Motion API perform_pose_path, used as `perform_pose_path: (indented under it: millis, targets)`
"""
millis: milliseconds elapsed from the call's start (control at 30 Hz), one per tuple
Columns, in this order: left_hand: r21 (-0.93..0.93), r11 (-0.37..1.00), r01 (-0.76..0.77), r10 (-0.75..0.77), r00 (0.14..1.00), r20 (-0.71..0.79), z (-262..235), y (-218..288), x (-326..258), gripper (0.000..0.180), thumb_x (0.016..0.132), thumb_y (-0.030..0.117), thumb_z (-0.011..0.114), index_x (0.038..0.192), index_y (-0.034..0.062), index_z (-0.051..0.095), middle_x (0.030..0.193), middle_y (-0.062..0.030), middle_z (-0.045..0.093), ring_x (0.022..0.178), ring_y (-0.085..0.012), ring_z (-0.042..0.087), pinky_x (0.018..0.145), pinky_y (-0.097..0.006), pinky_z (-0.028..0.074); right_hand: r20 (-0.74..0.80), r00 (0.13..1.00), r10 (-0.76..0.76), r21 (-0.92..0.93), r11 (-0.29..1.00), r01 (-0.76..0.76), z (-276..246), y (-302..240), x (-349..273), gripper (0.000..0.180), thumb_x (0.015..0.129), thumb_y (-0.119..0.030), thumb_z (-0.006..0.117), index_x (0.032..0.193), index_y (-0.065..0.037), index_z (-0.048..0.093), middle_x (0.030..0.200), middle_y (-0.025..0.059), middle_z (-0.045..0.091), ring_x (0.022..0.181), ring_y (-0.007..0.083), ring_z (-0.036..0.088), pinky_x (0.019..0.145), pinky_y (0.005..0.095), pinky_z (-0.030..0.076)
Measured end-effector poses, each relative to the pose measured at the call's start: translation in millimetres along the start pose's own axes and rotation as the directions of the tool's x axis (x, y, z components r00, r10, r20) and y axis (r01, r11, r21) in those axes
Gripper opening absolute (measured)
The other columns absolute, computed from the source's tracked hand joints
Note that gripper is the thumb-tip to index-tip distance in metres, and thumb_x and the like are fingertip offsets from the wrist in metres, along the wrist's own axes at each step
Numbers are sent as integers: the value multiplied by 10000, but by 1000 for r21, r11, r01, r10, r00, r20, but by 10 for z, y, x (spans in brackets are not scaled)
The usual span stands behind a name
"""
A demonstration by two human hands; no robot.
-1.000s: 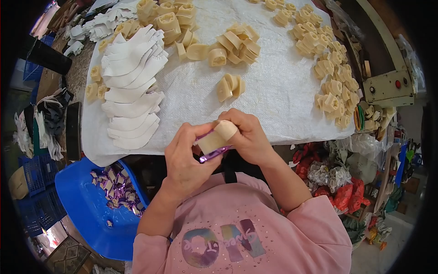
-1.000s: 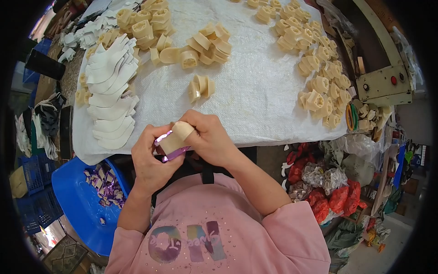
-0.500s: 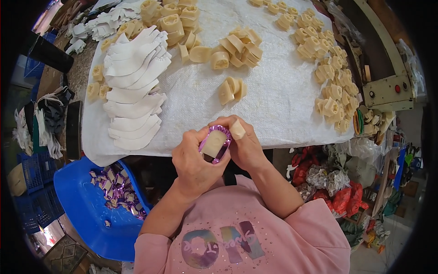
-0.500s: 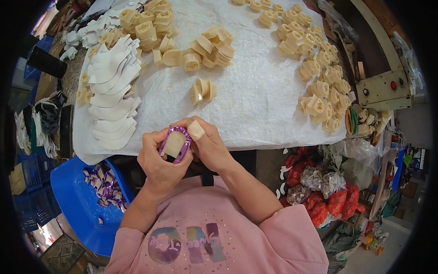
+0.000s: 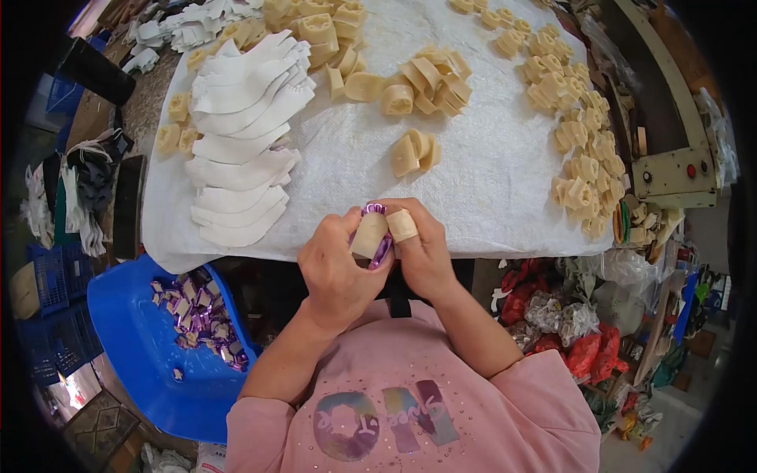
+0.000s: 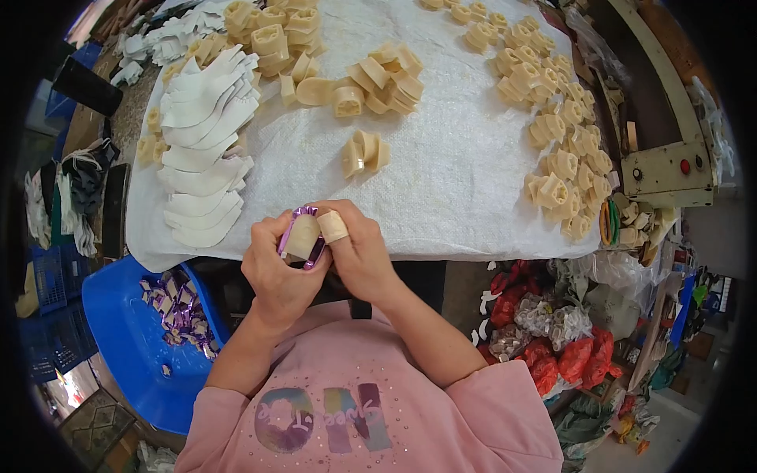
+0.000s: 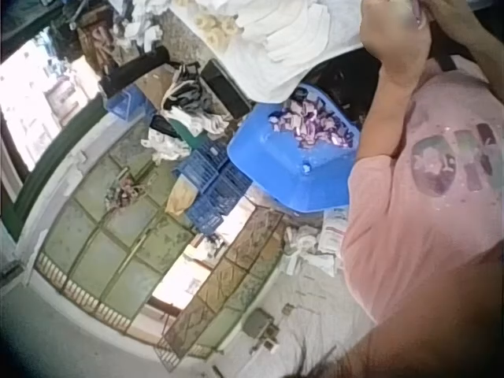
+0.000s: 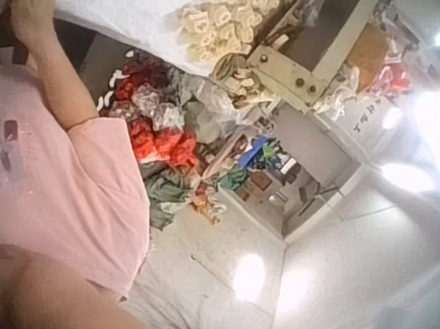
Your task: Applying adhesive strips to shoe heel components in a manufacturing workshop.
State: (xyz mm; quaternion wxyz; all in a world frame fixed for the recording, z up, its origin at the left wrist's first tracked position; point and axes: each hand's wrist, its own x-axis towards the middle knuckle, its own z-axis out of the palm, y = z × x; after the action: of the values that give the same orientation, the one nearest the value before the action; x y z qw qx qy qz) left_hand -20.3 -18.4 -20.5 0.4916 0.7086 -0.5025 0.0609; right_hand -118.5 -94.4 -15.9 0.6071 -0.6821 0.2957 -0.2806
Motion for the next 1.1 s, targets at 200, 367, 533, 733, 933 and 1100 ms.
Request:
perform_pose_path:
  millis: [200, 367, 533, 733, 933, 1100]
  targets:
    - [-490, 735, 468, -373, 883, 284, -207, -1, 79, 385, 701, 50, 730, 993, -8, 487, 866, -96, 612, 748, -122, 605, 662, -240, 492, 267, 957, -114, 246, 968, 47, -212, 112, 148, 411, 955, -338, 474, 1239, -44, 515, 1038, 65, 524, 888, 136, 504, 797, 272, 422]
    - [-634, 86, 768, -264, 632, 729, -323, -88, 10, 342, 811, 171, 671, 1034, -9, 485, 896, -67, 602, 771, -82, 547, 663, -207, 443, 382, 897, -225, 323, 941, 98, -160, 45, 160, 377, 916, -310, 554, 1198, -63, 516, 1127, 62, 461, 951, 157, 461, 843, 292, 396]
    - [-577, 629, 521, -280, 844, 458, -355, -108, 57, 237, 854, 179, 645, 953, -7, 536, 824, -19, 560, 711, -53, 490, 608, -197, 393, 291, 917, -274, 32, 960, 277, -86, -40, 187, 295, 885, -284, 584, 1042, -41, 527, 1023, 92, 503, 908, 247, 470, 841, 332, 381]
    - [-730, 447, 518, -327, 854, 405, -591, -74, 54, 184, 821, 104, 694, 903, 8, 560, 813, -13, 577, 701, -50, 493, 615, -199, 397, 354, 827, -437, -357, 754, 551, 50, -269, 223, 298, 805, -279, 634, 913, -30, 511, 859, 118, 514, 830, 309, 442, 776, 383, 380]
    - [-474, 705, 527, -485, 846, 221, -971, -448, -146, 171, 866, 16, 576, 1020, -47, 535, 927, -91, 609, 799, -123, 586, 738, -246, 471, 380, 816, -436, -206, 820, 534, 292, -409, 553, 289, 755, -164, 684, 996, -45, 577, 1003, 127, 515, 952, 313, 459, 826, 395, 381]
    - [132, 828, 545, -511, 831, -220, -1483, -858, -537, 206, 805, 20, 619, 1007, -14, 595, 888, -94, 583, 795, -188, 554, 730, -283, 441, 270, 781, -563, -514, 601, 612, 393, -415, 962, 295, 722, -42, 655, 1009, -72, 598, 1003, 105, 524, 971, 299, 449, 849, 407, 348]
